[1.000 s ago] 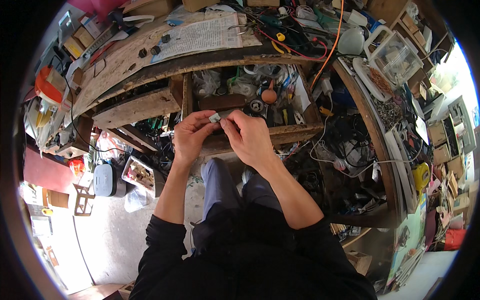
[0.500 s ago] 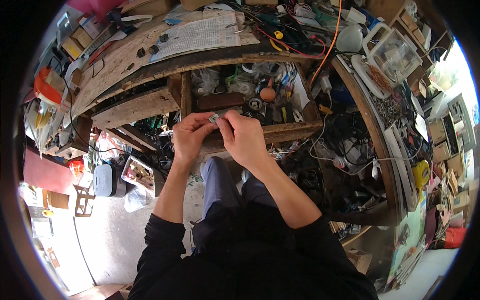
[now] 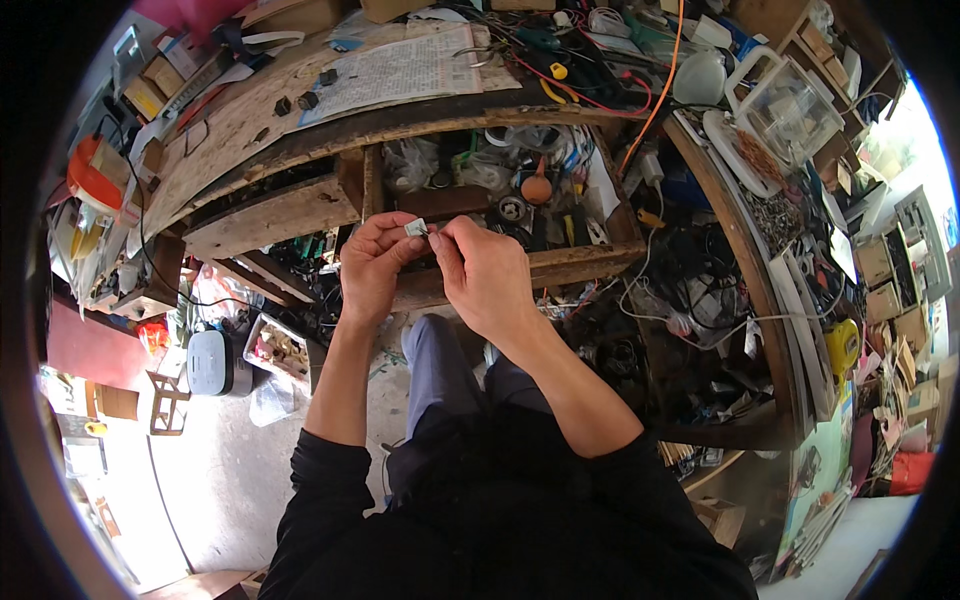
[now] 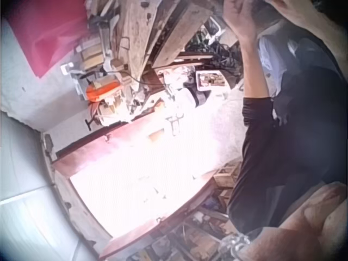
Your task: The person sits at a cluttered workbench and handles small electronic components. They pick up a black rectangular device, open it, and manipulate internal parts with their fingers. They then handle a small white component and a black cable, appearing to assemble or repair the items.
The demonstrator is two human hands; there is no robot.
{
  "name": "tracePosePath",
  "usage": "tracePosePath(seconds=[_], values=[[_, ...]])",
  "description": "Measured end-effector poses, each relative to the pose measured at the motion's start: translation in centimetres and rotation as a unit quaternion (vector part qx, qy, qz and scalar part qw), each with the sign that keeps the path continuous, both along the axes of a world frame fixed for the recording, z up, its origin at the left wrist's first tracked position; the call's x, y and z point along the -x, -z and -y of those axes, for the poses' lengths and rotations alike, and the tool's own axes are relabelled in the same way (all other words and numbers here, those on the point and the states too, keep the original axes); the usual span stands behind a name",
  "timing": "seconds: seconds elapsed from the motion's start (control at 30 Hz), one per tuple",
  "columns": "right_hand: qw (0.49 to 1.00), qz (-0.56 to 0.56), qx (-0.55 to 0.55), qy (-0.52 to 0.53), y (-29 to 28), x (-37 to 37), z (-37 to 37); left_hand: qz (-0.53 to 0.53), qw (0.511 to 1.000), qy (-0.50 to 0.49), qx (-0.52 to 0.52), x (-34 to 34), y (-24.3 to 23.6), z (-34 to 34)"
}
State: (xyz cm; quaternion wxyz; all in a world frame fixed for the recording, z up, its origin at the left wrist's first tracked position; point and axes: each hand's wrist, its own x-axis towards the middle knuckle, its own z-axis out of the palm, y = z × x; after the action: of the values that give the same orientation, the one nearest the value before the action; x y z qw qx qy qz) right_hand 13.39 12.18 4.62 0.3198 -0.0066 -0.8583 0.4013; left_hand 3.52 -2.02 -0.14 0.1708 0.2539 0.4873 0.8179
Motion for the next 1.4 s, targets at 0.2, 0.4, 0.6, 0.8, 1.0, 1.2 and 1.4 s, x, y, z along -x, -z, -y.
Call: tracePosePath(seconds=[0.2, 0.4, 0.6, 0.8, 1.0, 1.2, 1.4], values=[[1.000, -0.001, -0.016, 0.012, -0.2, 0.0, 0.3, -0.022, 0.999, -0.028, 0.014, -0.2, 0.3, -0.1], [0.999, -0.021, -0.007, 0.023, 0.8, 0.4, 0.4, -0.051, 0.997, -0.051, 0.039, -0.6, 0.4, -0.2], [0.995, 0.006, 0.101, -0.024, 1.5, 0.6, 0.0, -0.046, 0.996, -0.056, 0.046, -0.8, 0.4, -0.3], [0.990, 0.006, 0.135, -0.044, 2.5, 0.8, -0.6, -0.057, 0.993, -0.073, 0.072, -1.3, 0.3, -0.6], [0.997, -0.051, 0.051, -0.029, 2.2, 0.7, -0.2, -0.078, 0.985, -0.097, 0.120, -1.5, 0.5, -0.7], [0.995, -0.098, 0.020, -0.020, 0.7, 0.8, 0.7, -0.043, 0.991, -0.094, 0.083, -1.4, 0.5, -0.7], [0.998, -0.036, 0.054, -0.008, 2.2, 0.7, -0.6, -0.036, 0.991, -0.099, 0.080, -1.7, 0.0, -0.9]])
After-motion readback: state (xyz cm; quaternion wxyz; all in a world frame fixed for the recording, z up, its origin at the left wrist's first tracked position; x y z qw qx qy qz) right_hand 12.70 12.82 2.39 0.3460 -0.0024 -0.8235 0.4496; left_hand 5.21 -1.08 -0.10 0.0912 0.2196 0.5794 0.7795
